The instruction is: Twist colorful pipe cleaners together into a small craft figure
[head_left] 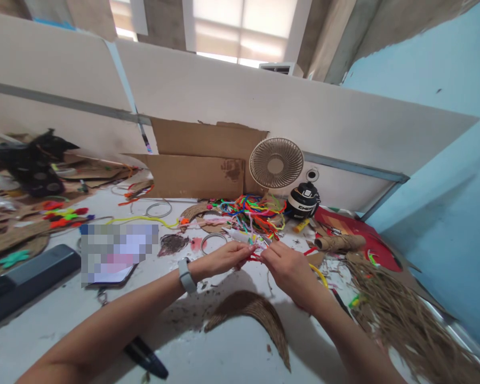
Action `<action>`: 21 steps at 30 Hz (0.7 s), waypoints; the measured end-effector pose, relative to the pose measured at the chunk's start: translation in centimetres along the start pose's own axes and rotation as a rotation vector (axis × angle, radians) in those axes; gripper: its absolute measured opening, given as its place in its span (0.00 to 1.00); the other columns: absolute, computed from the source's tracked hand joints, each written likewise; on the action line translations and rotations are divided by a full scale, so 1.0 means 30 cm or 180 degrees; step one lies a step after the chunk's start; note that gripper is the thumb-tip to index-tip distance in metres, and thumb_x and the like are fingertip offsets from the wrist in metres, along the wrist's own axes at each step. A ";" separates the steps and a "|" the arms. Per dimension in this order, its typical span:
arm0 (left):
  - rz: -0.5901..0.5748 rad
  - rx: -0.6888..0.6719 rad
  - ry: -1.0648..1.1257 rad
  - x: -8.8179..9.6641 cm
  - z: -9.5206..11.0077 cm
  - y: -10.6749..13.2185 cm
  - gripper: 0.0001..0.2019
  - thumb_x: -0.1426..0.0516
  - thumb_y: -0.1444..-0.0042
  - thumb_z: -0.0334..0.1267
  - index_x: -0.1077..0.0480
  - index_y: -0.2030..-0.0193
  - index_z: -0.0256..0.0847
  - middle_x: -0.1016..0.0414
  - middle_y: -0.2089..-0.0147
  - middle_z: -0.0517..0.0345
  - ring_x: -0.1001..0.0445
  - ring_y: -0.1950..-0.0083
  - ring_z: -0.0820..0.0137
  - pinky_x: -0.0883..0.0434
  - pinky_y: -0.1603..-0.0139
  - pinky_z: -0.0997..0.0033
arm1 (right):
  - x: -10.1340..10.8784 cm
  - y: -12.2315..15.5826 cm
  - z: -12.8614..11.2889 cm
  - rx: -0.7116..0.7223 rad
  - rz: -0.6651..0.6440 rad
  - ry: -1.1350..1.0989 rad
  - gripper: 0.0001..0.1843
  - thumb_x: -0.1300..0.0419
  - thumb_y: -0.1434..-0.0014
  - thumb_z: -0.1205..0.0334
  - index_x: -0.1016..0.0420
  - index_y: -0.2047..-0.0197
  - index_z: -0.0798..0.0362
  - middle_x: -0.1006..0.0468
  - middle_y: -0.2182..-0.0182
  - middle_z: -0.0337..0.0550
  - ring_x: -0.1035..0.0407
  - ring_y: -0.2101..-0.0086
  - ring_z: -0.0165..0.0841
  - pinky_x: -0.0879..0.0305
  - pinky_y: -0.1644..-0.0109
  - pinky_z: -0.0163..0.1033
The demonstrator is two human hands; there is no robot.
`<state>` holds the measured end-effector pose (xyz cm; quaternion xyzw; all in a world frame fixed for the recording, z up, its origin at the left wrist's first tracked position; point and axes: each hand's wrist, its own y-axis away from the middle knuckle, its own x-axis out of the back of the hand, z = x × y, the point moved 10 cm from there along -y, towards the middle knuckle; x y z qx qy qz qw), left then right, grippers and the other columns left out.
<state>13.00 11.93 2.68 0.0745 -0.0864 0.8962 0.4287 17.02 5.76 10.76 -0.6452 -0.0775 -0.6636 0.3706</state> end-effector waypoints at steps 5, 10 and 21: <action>-0.0032 0.0214 0.0531 -0.015 -0.006 0.004 0.25 0.55 0.45 0.58 0.42 0.78 0.36 0.43 0.81 0.65 0.44 0.78 0.78 0.42 0.75 0.75 | 0.001 0.000 -0.020 0.0069 0.0087 0.0039 0.12 0.52 0.37 0.66 0.33 0.70 0.54 0.31 0.73 0.43 0.39 0.71 0.32 0.46 0.70 0.35; -0.0074 0.0238 0.0697 -0.021 -0.006 0.008 0.23 0.51 0.46 0.56 0.39 0.77 0.35 0.42 0.80 0.64 0.44 0.77 0.78 0.41 0.75 0.75 | 0.005 -0.001 -0.043 0.0133 0.0103 0.0172 0.12 0.52 0.38 0.66 0.32 0.71 0.54 0.30 0.73 0.44 0.39 0.72 0.33 0.46 0.71 0.36; 0.0016 0.0092 0.0604 -0.005 0.025 0.010 0.20 0.53 0.43 0.49 0.40 0.78 0.35 0.44 0.81 0.65 0.45 0.78 0.78 0.44 0.76 0.75 | -0.008 -0.005 -0.060 0.0177 0.0079 0.0099 0.12 0.51 0.37 0.64 0.31 0.70 0.55 0.29 0.74 0.44 0.38 0.73 0.33 0.45 0.70 0.36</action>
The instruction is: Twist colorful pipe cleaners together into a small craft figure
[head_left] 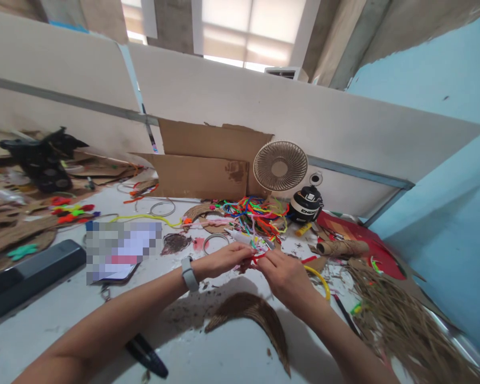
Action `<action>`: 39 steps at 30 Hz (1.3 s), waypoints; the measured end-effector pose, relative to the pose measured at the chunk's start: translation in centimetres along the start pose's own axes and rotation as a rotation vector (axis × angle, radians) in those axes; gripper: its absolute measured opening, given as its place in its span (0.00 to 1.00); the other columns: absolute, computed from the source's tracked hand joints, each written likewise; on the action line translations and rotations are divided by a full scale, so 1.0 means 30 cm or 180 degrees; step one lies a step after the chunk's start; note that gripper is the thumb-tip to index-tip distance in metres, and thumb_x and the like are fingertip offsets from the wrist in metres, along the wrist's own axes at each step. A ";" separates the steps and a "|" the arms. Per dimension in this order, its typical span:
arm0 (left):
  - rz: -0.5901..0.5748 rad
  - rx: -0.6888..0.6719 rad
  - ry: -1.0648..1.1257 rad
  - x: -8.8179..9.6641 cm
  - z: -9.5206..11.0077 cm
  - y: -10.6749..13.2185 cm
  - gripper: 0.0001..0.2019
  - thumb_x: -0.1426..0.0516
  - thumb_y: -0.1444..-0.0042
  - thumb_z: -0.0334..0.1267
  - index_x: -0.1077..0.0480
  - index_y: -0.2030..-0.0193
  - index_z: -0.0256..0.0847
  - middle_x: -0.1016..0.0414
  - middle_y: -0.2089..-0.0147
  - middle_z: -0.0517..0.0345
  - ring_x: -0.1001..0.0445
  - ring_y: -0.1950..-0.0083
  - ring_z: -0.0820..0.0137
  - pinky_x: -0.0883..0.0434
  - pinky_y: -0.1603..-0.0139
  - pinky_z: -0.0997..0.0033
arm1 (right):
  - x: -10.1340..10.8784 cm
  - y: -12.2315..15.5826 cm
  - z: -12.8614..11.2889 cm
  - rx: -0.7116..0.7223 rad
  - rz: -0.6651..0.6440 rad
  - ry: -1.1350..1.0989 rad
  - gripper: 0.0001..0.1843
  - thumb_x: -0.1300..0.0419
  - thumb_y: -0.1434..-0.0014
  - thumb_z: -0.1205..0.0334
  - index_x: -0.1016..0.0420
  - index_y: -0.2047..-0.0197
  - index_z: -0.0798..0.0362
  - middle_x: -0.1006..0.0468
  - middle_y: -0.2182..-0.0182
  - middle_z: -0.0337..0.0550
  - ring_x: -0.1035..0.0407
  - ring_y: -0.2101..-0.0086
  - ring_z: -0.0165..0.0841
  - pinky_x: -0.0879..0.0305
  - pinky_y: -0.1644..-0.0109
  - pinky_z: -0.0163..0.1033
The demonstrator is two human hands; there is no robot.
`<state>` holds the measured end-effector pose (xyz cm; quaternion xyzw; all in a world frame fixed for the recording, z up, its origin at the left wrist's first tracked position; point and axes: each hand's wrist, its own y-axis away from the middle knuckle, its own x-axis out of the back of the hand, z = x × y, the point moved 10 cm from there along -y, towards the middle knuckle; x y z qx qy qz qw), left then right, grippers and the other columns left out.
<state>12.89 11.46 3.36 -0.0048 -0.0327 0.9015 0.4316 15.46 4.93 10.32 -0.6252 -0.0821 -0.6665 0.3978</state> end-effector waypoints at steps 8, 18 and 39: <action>-0.0025 -0.0546 0.0137 0.019 0.052 0.004 0.19 0.53 0.41 0.49 0.40 0.75 0.35 0.42 0.77 0.64 0.45 0.76 0.78 0.45 0.75 0.77 | -0.035 0.003 0.063 -0.0581 -0.0245 -0.1547 0.13 0.55 0.36 0.63 0.31 0.63 0.57 0.27 0.68 0.47 0.35 0.67 0.32 0.40 0.63 0.37; -0.0402 -0.0563 0.0582 -0.020 0.071 0.034 0.18 0.49 0.43 0.49 0.38 0.75 0.34 0.42 0.80 0.64 0.47 0.79 0.80 0.48 0.78 0.78 | -0.219 0.038 0.120 -0.1421 -0.0987 -0.4598 0.20 0.42 0.48 0.46 0.28 0.71 0.58 0.32 0.78 0.38 0.39 0.78 0.25 0.42 0.74 0.31; -0.1748 0.0032 -0.2046 -0.142 -0.026 0.085 0.12 0.47 0.50 0.33 0.41 0.83 0.36 0.48 0.85 0.67 0.48 0.82 0.80 0.48 0.81 0.80 | -0.167 0.020 0.034 -0.0419 -0.1399 -0.3156 0.16 0.46 0.42 0.54 0.26 0.70 0.58 0.31 0.77 0.39 0.39 0.74 0.27 0.44 0.69 0.31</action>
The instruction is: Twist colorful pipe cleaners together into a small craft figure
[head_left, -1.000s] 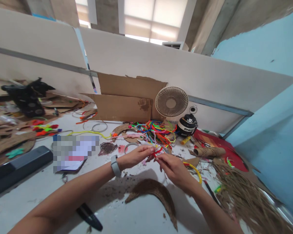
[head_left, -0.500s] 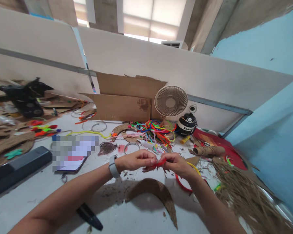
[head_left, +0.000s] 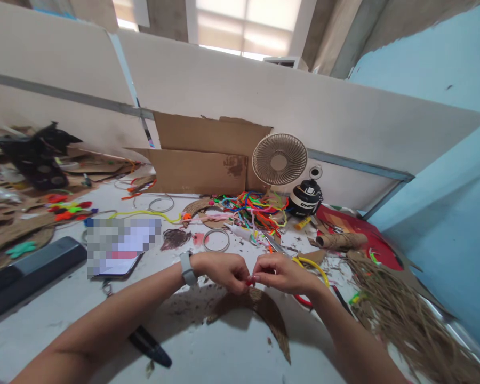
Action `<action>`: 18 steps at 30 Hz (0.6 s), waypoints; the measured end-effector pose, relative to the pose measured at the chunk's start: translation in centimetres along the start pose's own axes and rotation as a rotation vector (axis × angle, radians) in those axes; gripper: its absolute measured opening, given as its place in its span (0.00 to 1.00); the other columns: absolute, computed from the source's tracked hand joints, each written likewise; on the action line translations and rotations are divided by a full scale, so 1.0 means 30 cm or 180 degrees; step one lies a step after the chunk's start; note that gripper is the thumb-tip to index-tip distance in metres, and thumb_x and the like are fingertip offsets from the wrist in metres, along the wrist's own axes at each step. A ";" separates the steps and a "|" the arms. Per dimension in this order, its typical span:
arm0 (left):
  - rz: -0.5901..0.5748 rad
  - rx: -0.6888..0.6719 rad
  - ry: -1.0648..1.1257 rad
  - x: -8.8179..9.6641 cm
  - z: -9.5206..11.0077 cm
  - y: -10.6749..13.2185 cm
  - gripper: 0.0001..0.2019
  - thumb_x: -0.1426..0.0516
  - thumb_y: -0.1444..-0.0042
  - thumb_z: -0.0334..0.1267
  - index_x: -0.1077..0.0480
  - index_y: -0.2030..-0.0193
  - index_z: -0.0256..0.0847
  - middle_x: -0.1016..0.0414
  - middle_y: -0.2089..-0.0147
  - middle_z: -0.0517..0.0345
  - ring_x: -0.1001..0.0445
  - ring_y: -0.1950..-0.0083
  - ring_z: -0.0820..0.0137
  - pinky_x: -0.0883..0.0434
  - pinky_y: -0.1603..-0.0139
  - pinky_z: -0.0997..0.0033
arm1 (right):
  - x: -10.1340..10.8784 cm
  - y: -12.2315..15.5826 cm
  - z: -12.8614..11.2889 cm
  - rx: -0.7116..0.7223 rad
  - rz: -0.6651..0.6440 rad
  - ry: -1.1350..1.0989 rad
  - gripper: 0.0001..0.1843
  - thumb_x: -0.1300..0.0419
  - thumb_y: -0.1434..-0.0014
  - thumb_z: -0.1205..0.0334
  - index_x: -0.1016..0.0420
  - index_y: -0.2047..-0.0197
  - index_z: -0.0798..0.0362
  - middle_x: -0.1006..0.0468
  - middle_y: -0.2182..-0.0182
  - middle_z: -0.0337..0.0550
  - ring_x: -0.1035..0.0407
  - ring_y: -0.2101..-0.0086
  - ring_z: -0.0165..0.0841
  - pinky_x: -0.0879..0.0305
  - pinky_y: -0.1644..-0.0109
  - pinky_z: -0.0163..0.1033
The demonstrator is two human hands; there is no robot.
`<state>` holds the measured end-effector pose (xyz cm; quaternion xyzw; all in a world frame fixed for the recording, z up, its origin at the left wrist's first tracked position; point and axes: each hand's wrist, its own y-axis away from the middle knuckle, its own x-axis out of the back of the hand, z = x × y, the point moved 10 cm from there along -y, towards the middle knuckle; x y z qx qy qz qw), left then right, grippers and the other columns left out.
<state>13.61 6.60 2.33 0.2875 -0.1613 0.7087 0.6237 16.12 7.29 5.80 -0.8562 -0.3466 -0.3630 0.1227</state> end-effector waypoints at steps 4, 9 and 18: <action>0.0719 -0.0123 0.0236 0.086 0.001 0.002 0.16 0.50 0.43 0.43 0.34 0.77 0.34 0.36 0.80 0.63 0.40 0.78 0.78 0.42 0.76 0.80 | 0.096 0.015 0.033 -0.0239 0.0740 -0.0142 0.17 0.47 0.43 0.53 0.28 0.72 0.57 0.31 0.77 0.38 0.40 0.75 0.27 0.45 0.71 0.32; 0.2283 -0.0363 0.0956 0.243 -0.036 0.061 0.21 0.56 0.39 0.48 0.30 0.64 0.33 0.28 0.65 0.53 0.32 0.62 0.71 0.35 0.59 0.73 | 0.213 0.068 0.086 -0.0545 0.1797 -0.0531 0.15 0.46 0.43 0.52 0.31 0.73 0.56 0.36 0.80 0.36 0.44 0.77 0.26 0.48 0.75 0.32; 0.2065 -0.0278 0.2090 0.172 -0.076 0.009 0.14 0.41 0.50 0.45 0.29 0.69 0.32 0.28 0.72 0.57 0.33 0.71 0.75 0.36 0.68 0.76 | 0.191 0.057 0.067 -0.0387 0.1796 -0.0385 0.15 0.46 0.43 0.53 0.31 0.73 0.56 0.34 0.79 0.37 0.43 0.76 0.26 0.46 0.74 0.31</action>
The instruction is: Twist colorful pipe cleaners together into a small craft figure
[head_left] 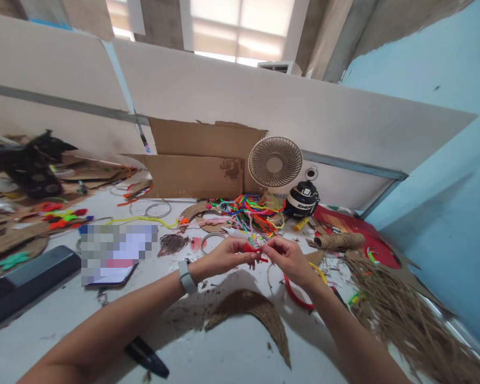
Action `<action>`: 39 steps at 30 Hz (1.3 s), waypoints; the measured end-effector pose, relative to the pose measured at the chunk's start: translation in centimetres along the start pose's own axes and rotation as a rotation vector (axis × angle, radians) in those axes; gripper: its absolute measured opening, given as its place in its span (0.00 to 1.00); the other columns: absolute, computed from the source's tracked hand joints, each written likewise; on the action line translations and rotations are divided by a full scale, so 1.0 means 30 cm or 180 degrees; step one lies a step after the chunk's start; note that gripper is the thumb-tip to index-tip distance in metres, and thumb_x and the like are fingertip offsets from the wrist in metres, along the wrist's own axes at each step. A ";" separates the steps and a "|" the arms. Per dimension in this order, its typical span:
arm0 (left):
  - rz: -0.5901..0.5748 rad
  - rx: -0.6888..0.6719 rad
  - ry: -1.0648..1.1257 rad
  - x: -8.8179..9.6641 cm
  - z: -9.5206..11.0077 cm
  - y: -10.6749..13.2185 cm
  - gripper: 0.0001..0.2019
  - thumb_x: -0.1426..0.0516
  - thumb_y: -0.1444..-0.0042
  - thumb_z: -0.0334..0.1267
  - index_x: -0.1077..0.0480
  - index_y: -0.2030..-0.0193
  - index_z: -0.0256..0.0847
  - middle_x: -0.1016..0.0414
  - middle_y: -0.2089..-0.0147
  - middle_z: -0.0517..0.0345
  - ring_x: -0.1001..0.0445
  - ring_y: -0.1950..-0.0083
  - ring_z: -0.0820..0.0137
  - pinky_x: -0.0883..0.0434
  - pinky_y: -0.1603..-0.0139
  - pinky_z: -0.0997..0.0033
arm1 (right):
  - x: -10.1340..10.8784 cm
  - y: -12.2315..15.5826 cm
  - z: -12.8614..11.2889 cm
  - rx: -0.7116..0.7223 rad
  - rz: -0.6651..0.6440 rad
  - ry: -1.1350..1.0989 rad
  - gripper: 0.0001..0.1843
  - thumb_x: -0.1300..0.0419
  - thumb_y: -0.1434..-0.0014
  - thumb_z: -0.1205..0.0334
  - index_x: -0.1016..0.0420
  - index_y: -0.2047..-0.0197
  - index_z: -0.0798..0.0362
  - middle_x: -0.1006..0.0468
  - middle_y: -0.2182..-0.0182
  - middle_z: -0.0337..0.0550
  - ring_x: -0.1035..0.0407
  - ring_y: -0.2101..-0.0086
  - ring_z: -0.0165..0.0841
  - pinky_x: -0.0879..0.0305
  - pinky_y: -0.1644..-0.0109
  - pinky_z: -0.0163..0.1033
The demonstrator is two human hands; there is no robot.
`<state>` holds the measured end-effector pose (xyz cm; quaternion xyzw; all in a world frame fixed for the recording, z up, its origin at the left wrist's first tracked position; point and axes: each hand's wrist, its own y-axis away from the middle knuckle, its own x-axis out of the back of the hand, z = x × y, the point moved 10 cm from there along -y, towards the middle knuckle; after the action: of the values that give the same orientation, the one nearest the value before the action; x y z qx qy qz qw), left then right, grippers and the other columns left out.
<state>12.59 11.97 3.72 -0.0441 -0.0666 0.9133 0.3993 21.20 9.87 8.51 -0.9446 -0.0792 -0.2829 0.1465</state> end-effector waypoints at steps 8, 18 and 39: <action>-0.0698 0.0459 0.0089 -0.067 -0.055 0.014 0.14 0.39 0.53 0.44 0.28 0.70 0.32 0.30 0.77 0.60 0.35 0.76 0.79 0.38 0.73 0.79 | -0.004 0.006 -0.031 0.0029 -0.0118 0.0100 0.15 0.46 0.43 0.54 0.32 0.75 0.56 0.35 0.79 0.37 0.43 0.76 0.27 0.45 0.73 0.32; -0.0753 0.0277 -0.0648 -0.040 -0.008 0.020 0.09 0.40 0.51 0.39 0.30 0.71 0.32 0.33 0.77 0.64 0.36 0.74 0.79 0.40 0.72 0.80 | -0.008 0.007 -0.020 -0.0014 -0.0152 0.0245 0.15 0.46 0.44 0.54 0.32 0.75 0.56 0.35 0.79 0.37 0.42 0.75 0.28 0.46 0.73 0.32; -0.0704 0.0574 0.0973 -0.080 -0.080 0.014 0.13 0.40 0.50 0.41 0.33 0.63 0.33 0.25 0.72 0.56 0.26 0.69 0.73 0.33 0.60 0.69 | 0.015 0.001 0.036 -0.0313 0.0020 -0.0257 0.16 0.43 0.47 0.51 0.33 0.76 0.56 0.38 0.81 0.35 0.46 0.78 0.25 0.49 0.76 0.31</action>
<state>14.23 10.12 1.35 -0.1387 0.0724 0.8489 0.5049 22.15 10.21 7.89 -0.9615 -0.0681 -0.2476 0.0975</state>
